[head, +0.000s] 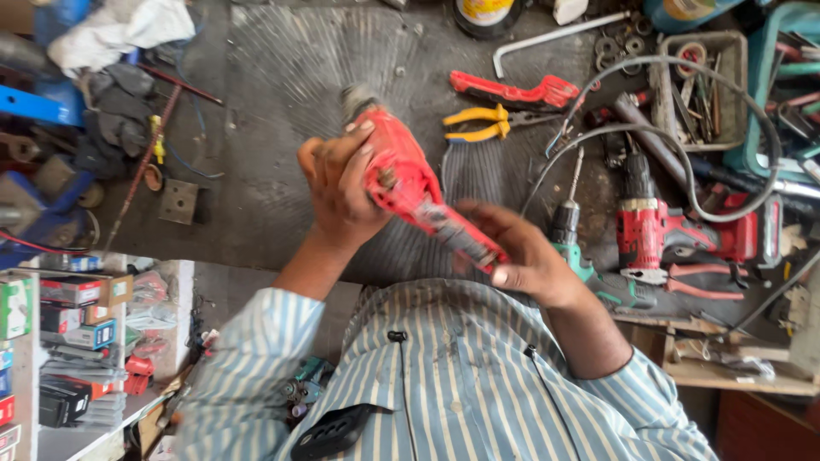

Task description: The person disassembles a red power tool using a cordless drill, removes screws, and opens the casing. They then connect wires to the internal components and test the tool by plugging it into a power source. The person continues to adjust and connect wires inside the tool's casing.

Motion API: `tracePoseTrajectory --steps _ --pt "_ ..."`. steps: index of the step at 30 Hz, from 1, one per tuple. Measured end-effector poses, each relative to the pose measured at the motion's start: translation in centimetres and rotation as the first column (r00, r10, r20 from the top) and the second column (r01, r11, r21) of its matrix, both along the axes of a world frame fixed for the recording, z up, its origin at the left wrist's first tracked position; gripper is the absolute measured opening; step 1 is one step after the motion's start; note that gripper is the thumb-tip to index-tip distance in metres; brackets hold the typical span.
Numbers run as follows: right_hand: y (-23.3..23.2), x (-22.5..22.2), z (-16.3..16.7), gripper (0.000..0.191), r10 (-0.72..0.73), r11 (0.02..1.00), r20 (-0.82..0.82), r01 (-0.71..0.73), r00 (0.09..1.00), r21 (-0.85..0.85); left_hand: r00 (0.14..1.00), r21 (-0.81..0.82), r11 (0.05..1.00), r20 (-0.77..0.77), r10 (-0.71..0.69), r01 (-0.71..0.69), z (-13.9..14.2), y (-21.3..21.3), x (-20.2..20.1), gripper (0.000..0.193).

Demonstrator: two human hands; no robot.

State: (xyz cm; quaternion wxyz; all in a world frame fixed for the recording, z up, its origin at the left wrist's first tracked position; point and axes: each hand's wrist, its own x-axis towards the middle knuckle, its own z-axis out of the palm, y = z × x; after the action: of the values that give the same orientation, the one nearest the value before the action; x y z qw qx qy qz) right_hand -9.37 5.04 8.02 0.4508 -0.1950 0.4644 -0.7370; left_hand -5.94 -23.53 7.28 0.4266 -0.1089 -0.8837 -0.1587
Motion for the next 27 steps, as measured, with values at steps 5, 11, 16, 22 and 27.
tracePoseTrajectory --steps 5,11,16,22,27 --pt "-1.7 -0.2 -2.8 0.084 0.189 0.958 -0.400 -0.079 0.897 0.275 0.994 0.119 0.990 -0.086 -0.061 0.072 -6.6 -1.2 1.8 0.058" --pt "-2.7 1.2 -4.1 0.044 0.391 0.849 -0.786 0.141 0.479 0.509 0.888 -0.041 0.999 0.460 -0.005 0.027 -9.9 -3.6 9.4 0.054" --pt "-4.0 2.4 -4.0 0.037 0.361 0.887 -0.885 0.185 0.293 0.423 0.854 0.075 0.997 0.520 -0.008 -0.036 -6.5 -3.4 11.9 0.053" --pt "-3.7 4.3 -6.1 0.050 0.325 0.867 -0.884 0.268 0.336 0.421 0.915 0.551 0.834 0.326 -0.236 0.019 4.5 -0.8 12.4 0.037" --pt "-3.4 4.9 -7.0 0.046 0.372 0.840 -0.877 0.292 0.303 0.457 0.593 0.763 0.315 -0.109 -0.798 0.564 16.0 2.2 14.6 0.029"
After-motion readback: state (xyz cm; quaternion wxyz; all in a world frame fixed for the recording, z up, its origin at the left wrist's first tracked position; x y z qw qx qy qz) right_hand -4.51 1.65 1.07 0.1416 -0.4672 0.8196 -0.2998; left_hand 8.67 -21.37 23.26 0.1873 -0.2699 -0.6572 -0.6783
